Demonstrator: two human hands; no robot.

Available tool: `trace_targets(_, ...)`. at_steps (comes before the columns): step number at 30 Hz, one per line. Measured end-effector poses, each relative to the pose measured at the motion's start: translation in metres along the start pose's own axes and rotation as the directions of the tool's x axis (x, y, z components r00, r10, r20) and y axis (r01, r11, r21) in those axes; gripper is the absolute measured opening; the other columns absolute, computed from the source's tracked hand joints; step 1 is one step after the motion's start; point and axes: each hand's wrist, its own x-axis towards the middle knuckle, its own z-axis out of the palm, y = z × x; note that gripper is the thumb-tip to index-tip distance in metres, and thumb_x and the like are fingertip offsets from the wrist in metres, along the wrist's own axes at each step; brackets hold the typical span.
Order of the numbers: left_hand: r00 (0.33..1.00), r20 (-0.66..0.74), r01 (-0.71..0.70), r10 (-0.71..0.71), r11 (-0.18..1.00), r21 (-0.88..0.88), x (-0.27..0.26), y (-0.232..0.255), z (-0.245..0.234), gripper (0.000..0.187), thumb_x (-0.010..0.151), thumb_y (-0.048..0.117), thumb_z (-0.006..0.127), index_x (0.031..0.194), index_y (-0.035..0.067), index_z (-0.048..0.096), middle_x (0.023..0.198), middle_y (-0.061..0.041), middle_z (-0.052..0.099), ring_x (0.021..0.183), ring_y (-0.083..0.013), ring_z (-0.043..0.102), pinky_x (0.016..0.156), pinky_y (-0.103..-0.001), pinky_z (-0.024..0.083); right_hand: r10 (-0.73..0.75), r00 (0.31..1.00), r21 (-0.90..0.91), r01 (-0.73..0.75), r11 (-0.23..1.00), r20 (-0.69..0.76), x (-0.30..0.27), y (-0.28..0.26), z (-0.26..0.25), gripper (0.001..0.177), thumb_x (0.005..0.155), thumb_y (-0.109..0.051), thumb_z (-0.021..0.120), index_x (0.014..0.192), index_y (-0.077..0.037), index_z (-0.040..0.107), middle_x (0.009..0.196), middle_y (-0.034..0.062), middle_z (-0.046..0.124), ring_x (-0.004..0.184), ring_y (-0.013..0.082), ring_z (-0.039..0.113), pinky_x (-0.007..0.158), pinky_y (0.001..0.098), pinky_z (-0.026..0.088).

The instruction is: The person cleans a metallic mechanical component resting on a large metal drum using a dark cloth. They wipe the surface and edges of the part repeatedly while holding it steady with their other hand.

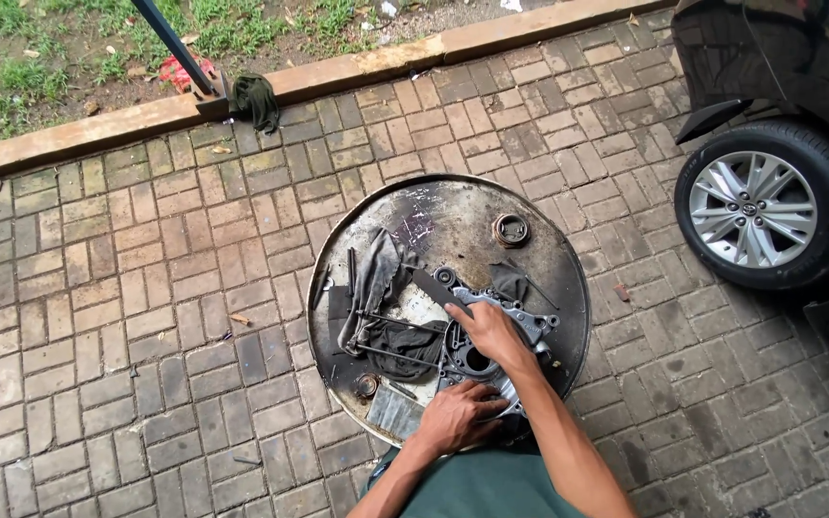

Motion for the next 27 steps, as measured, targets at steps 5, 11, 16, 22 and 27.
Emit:
trace_targets(5, 0.996, 0.079, 0.040, -0.041, 0.999, 0.015, 0.001, 0.002, -0.003, 0.036, 0.103, 0.038, 0.058, 0.133, 0.020, 0.067, 0.129, -0.009, 0.067, 0.110, -0.0315, 0.062, 0.079, -0.044, 0.053, 0.018, 0.999, 0.023, -0.019, 1.000, 0.037, -0.014, 0.023, -0.008, 0.064, 0.088, -0.081, 0.036, 0.069, -0.021, 0.031, 0.062, -0.0058, 0.035, 0.054, 0.0119, 0.032, 0.057, 0.0336, 0.034)
trace_targets(11, 0.986, 0.152, 0.069, -0.069, 0.998, 0.002, 0.005, 0.002, -0.007, 0.043, 0.105, 0.040, 0.054, 0.140, 0.017, 0.064, 0.131, -0.013, 0.065, 0.109, -0.0310, 0.061, 0.079, -0.045, 0.054, 0.124, 0.992, -0.026, -0.124, 0.992, -0.006, -0.066, 0.033, -0.024, 0.065, 0.093, -0.074, 0.042, 0.070, -0.014, 0.034, 0.066, 0.0026, 0.039, 0.065, 0.0202, 0.039, 0.064, 0.0399, 0.037)
trace_targets(16, 0.990, 0.134, 0.058, -0.054, 0.998, -0.031, 0.001, -0.005, -0.002, 0.041, 0.104, 0.038, 0.055, 0.139, 0.018, 0.064, 0.135, -0.014, 0.064, 0.113, -0.0330, 0.060, 0.081, -0.046, 0.052, 0.105, 0.994, -0.015, -0.106, 0.994, -0.024, -0.042, 0.022, -0.012, 0.067, 0.095, -0.070, 0.043, 0.070, -0.009, 0.037, 0.065, 0.0064, 0.042, 0.065, 0.0248, 0.041, 0.067, 0.0415, 0.037)
trace_targets(22, 0.990, 0.131, 0.060, -0.058, 0.998, -0.012, 0.000, -0.004, -0.001, 0.045, 0.105, 0.044, 0.051, 0.140, 0.020, 0.065, 0.136, -0.012, 0.065, 0.113, -0.0302, 0.060, 0.077, -0.045, 0.054, 0.013, 0.999, 0.018, -0.014, 1.000, 0.038, 0.000, -0.001, -0.004, 0.067, 0.085, -0.084, 0.032, 0.067, -0.019, 0.032, 0.060, -0.0040, 0.034, 0.053, 0.0138, 0.036, 0.057, 0.0351, 0.037)
trace_targets(27, 0.985, 0.157, 0.077, -0.078, 0.997, 0.017, 0.001, 0.002, -0.007, 0.042, 0.103, 0.038, 0.057, 0.140, 0.019, 0.064, 0.134, -0.015, 0.064, 0.105, -0.0308, 0.060, 0.068, -0.044, 0.053, 0.058, 0.998, 0.093, -0.059, 0.994, 0.015, -0.026, 0.020, -0.013, 0.065, 0.087, -0.081, 0.037, 0.068, -0.019, 0.031, 0.061, -0.0039, 0.034, 0.054, 0.0137, 0.034, 0.058, 0.0340, 0.032)
